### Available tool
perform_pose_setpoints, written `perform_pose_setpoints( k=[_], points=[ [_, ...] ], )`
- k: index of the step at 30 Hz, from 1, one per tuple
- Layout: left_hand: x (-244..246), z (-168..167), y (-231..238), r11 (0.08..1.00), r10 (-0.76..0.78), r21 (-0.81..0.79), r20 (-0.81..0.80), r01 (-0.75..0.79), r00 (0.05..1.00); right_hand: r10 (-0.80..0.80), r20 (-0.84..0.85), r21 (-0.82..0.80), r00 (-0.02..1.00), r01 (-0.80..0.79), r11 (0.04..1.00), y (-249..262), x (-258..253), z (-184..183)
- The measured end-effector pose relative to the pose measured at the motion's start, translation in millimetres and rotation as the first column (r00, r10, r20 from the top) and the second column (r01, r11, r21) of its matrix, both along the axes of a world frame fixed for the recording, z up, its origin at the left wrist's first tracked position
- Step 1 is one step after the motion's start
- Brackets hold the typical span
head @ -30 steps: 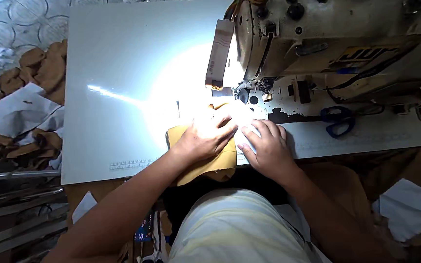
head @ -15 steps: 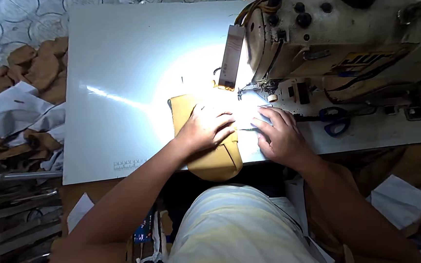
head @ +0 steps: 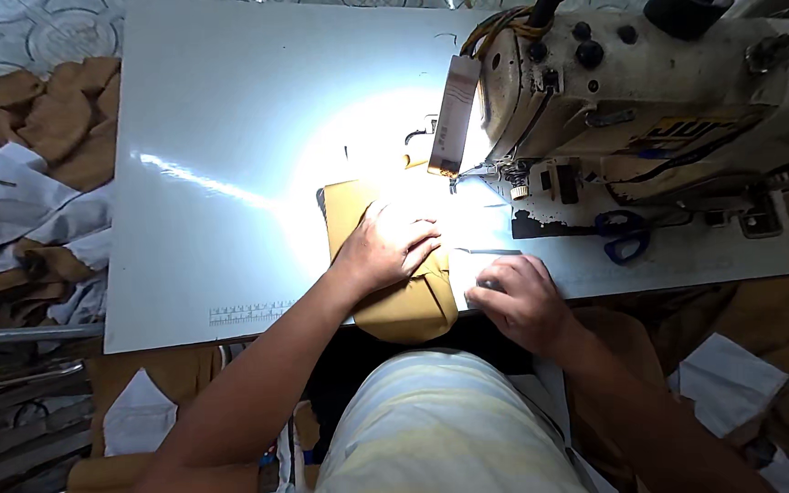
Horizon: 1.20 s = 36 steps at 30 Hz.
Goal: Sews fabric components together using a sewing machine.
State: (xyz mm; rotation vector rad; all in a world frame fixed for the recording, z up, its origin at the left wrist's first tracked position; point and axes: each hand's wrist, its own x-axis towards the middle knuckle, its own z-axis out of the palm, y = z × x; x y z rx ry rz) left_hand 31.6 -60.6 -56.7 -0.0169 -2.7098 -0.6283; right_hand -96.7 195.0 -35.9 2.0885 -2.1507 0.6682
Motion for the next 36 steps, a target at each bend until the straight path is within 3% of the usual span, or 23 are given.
perform_pose_setpoints(
  k=[6, 10, 12, 14, 16, 18, 20, 25, 29, 36],
  points=[
    [0, 2, 3, 1.0, 0.016, -0.005, 0.001, -0.016, 1.0, 0.024, 0.391, -0.057, 0.92, -0.002, 0.998, -18, -1, 27],
    [0, 2, 3, 1.0, 0.026, -0.004, -0.03, -0.026, 0.999, 0.121, 0.457, 0.209, 0.881, -0.239, 0.948, -10, -9, 56],
    [0, 2, 2, 1.0, 0.026, 0.002, -0.028, -0.026, 0.999, 0.094, 0.47, 0.197, 0.878, -0.208, 0.958, -11, -10, 54],
    [0, 2, 2, 1.0, 0.023, 0.005, -0.014, -0.023, 1.0, -0.053, 0.424, 0.096, 0.904, 0.014, 0.995, -25, -19, 45],
    [0, 1, 3, 1.0, 0.022, 0.005, -0.011, -0.022, 1.0, -0.236, 0.397, -0.016, 0.887, 0.264, 0.964, -45, -39, 33],
    [-1, 1, 3, 1.0, 0.029, -0.006, -0.02, -0.03, 0.999, -0.324, 0.404, -0.084, 0.855, 0.387, 0.918, -57, -60, 23],
    [0, 1, 3, 0.999, 0.034, -0.01, -0.02, -0.034, 0.999, -0.327, 0.353, -0.093, 0.876, 0.381, 0.92, -56, -70, 20],
    [2, 2, 3, 1.0, 0.03, -0.004, -0.014, -0.03, 0.999, -0.167, 0.127, 0.091, 0.978, 0.156, 0.984, -39, -70, 25],
    [1, 1, 2, 0.999, 0.029, -0.018, -0.012, -0.029, 0.999, -0.134, 0.056, 0.201, 0.989, 0.12, 0.972, -48, -74, 33],
    [1, 7, 7, 0.994, -0.026, -0.108, -0.007, 0.025, 1.0, -0.036, -0.037, 0.23, 0.999, 0.044, 0.972, -57, -60, 27]
  ],
)
